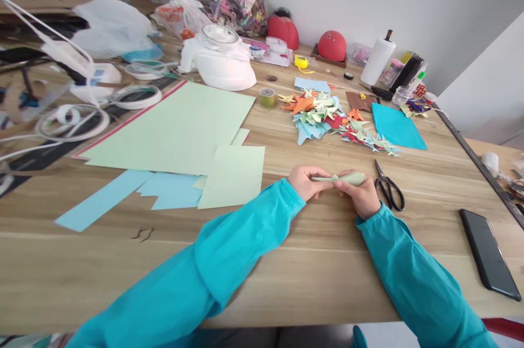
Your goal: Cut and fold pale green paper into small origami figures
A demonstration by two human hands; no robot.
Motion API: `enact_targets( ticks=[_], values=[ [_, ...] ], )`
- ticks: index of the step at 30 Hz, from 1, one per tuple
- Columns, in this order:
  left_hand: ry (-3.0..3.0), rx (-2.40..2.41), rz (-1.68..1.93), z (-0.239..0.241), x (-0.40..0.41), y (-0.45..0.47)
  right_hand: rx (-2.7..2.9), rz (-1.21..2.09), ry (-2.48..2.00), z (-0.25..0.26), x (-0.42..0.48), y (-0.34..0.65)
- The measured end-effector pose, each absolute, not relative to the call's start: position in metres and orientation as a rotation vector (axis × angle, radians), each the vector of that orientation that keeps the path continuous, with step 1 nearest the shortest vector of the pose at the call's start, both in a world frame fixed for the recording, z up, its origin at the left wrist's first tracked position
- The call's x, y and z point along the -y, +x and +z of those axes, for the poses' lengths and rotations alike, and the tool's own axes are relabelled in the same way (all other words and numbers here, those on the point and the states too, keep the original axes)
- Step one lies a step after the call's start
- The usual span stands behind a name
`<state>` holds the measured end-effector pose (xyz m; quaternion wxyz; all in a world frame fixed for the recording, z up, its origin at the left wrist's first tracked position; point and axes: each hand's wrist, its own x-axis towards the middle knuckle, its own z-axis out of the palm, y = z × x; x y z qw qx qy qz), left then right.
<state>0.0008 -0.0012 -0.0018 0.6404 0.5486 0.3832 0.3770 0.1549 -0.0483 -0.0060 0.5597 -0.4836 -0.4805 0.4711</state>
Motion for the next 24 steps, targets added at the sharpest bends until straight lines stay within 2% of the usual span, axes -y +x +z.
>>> enact_targets(
  ticks=[24],
  values=[
    [1.301,-0.763,0.737,0.010,0.002,-0.006,0.939,1.136,-1.139,-0.005,0.047,0.155]
  ],
)
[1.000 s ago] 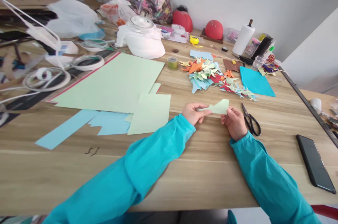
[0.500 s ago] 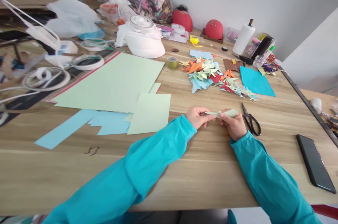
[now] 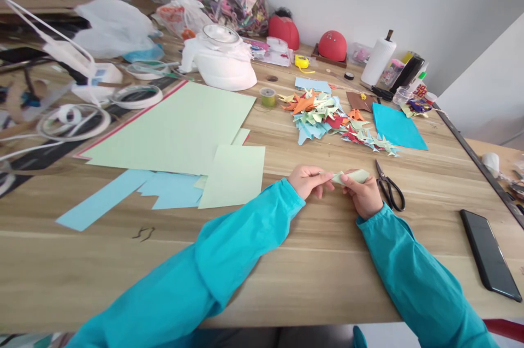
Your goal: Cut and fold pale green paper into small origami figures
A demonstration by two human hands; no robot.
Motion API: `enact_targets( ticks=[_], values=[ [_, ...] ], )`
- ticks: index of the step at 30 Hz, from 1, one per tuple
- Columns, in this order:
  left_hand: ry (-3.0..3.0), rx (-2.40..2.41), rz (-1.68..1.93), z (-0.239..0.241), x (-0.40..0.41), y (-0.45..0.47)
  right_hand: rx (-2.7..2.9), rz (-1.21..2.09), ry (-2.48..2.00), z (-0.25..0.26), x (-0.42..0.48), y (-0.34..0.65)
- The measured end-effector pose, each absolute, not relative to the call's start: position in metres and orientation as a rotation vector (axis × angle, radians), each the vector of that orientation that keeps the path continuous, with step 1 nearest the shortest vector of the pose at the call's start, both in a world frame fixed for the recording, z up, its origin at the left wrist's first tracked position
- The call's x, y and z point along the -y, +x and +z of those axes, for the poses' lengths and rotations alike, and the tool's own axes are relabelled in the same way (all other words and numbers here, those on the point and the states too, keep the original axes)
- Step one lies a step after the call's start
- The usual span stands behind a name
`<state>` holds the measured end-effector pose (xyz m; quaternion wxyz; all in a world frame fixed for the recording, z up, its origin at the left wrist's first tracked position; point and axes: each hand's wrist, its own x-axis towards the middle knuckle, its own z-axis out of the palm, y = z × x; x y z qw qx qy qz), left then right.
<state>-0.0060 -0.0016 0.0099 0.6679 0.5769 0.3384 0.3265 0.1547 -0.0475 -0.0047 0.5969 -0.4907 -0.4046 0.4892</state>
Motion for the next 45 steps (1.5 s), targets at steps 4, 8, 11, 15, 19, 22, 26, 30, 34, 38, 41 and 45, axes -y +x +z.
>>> enact_targets(
  ticks=[4,8,11,15,19,22,26,30,34,38,41,45],
  values=[
    [1.202,-0.741,0.744,0.007,0.001,-0.005,0.951,1.122,-1.157,-0.003,0.049,0.153],
    [1.172,-0.741,0.756,0.004,0.000,-0.004,0.972,1.115,-1.160,-0.001,0.049,0.153],
    [1.205,-0.746,0.771,0.003,0.001,-0.003,0.999,1.112,-1.163,-0.002,0.049,0.154],
    [1.298,-0.795,0.807,0.001,0.004,-0.001,1.045,1.096,-1.167,-0.004,0.049,0.156],
    [1.336,-0.775,0.872,0.000,0.006,0.001,1.123,1.091,-1.155,-0.005,0.049,0.156],
    [1.338,-0.723,0.919,0.002,0.006,0.001,1.185,1.073,-1.168,-0.005,0.049,0.156],
    [1.326,-0.696,0.950,0.001,0.005,0.001,1.225,1.071,-1.163,-0.004,0.049,0.156],
    [1.323,-0.714,0.961,-0.001,0.004,0.001,1.259,1.043,-1.185,-0.002,0.050,0.154],
    [1.333,-0.737,0.921,-0.001,0.003,0.001,1.288,1.021,-1.212,-0.002,0.051,0.154],
    [1.364,-0.731,0.903,0.001,0.003,0.000,1.334,0.991,-1.217,0.001,0.052,0.153],
    [1.378,-0.716,0.914,0.003,0.003,-0.002,1.351,0.973,-1.246,0.002,0.052,0.152],
    [1.377,-0.766,0.828,0.004,0.003,-0.003,1.348,0.968,-1.269,0.003,0.053,0.151]
  ],
)
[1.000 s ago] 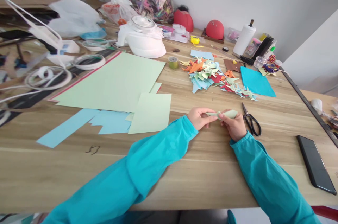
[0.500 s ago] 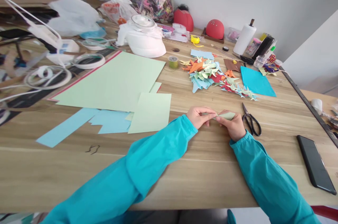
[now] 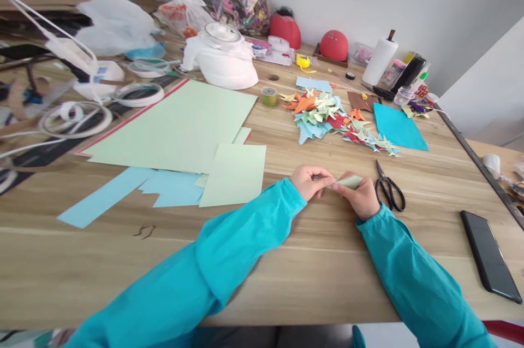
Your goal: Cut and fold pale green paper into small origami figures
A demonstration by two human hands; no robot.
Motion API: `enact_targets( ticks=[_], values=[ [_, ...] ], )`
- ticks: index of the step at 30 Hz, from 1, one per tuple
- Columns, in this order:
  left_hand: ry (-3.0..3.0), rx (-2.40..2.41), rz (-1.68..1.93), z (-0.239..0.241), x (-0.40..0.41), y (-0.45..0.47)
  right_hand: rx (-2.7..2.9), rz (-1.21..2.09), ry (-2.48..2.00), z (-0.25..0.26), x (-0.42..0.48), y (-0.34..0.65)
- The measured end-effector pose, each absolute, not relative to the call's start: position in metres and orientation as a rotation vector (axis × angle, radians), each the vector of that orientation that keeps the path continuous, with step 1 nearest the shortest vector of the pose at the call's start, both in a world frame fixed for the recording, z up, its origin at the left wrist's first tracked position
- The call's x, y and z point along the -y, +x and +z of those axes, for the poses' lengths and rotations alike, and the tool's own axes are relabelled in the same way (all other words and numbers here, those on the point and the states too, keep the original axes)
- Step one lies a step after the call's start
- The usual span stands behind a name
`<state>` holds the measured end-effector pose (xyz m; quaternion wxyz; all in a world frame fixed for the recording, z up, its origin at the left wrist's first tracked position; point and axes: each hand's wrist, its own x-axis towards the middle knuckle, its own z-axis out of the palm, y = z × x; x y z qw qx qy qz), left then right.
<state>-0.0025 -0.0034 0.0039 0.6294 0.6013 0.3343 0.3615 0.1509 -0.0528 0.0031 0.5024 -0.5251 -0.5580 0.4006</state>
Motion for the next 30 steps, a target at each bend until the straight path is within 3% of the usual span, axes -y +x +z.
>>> enact_targets(
  ticks=[30],
  values=[
    [1.332,-0.849,0.858,-0.001,0.004,-0.001,1.001,1.084,-1.177,-0.009,0.049,0.154]
  ],
)
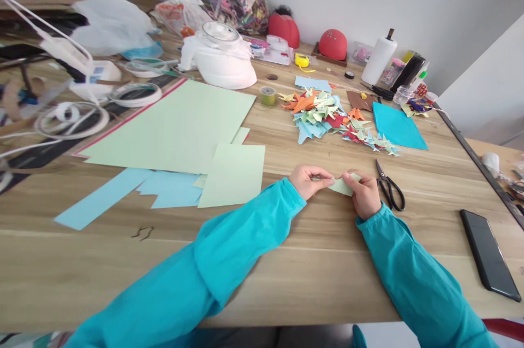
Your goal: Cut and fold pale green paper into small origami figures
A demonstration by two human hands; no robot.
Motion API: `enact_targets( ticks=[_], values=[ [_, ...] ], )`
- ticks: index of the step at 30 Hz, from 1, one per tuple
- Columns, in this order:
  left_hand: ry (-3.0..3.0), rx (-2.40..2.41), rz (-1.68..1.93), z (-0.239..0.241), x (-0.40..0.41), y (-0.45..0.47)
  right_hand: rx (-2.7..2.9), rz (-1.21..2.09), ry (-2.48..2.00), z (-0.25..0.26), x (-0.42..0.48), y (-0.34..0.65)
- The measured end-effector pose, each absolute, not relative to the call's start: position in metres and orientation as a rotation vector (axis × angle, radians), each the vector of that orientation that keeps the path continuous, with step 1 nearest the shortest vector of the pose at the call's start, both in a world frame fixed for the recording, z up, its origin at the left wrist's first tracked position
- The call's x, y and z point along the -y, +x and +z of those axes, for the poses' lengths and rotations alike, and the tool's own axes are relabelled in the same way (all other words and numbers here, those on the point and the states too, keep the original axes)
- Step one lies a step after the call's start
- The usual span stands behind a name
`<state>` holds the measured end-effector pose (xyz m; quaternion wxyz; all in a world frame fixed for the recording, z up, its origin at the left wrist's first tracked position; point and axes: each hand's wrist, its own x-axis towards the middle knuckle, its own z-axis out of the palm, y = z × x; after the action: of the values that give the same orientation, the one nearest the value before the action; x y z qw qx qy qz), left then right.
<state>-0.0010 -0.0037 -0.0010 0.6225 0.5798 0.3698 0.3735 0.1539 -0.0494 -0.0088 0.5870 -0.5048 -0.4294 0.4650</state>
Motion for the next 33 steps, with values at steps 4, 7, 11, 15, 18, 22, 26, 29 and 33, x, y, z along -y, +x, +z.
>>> enact_targets(
  ticks=[4,7,11,15,18,22,26,29,33],
  values=[
    [1.332,-0.862,0.851,-0.0042,0.0029,-0.0008,0.904,1.134,-1.188,-0.0050,0.0482,0.1525],
    [1.286,-0.853,0.861,-0.0050,0.0023,0.0002,0.884,1.149,-1.181,-0.0035,0.0475,0.1518],
    [1.247,-0.838,0.854,-0.0044,0.0019,0.0014,1.001,1.153,-1.166,-0.0029,0.0490,0.1527],
    [1.244,-0.873,0.860,-0.0037,0.0017,0.0018,1.198,1.091,-1.251,-0.0022,0.0523,0.1528],
    [1.248,-0.904,0.874,-0.0034,0.0013,0.0014,1.231,1.042,-1.265,-0.0026,0.0529,0.1523],
    [1.278,-0.880,0.870,-0.0031,0.0006,-0.0002,1.176,1.026,-1.239,-0.0064,0.0502,0.1534],
    [1.271,-0.871,0.852,-0.0021,-0.0005,-0.0016,1.123,1.032,-1.224,-0.0095,0.0487,0.1549],
    [1.231,-0.892,0.821,-0.0006,-0.0011,-0.0019,1.169,1.040,-1.224,-0.0083,0.0496,0.1551],
    [1.186,-0.902,0.776,0.0008,-0.0012,-0.0018,1.229,1.016,-1.259,-0.0061,0.0508,0.1558]
  ],
)
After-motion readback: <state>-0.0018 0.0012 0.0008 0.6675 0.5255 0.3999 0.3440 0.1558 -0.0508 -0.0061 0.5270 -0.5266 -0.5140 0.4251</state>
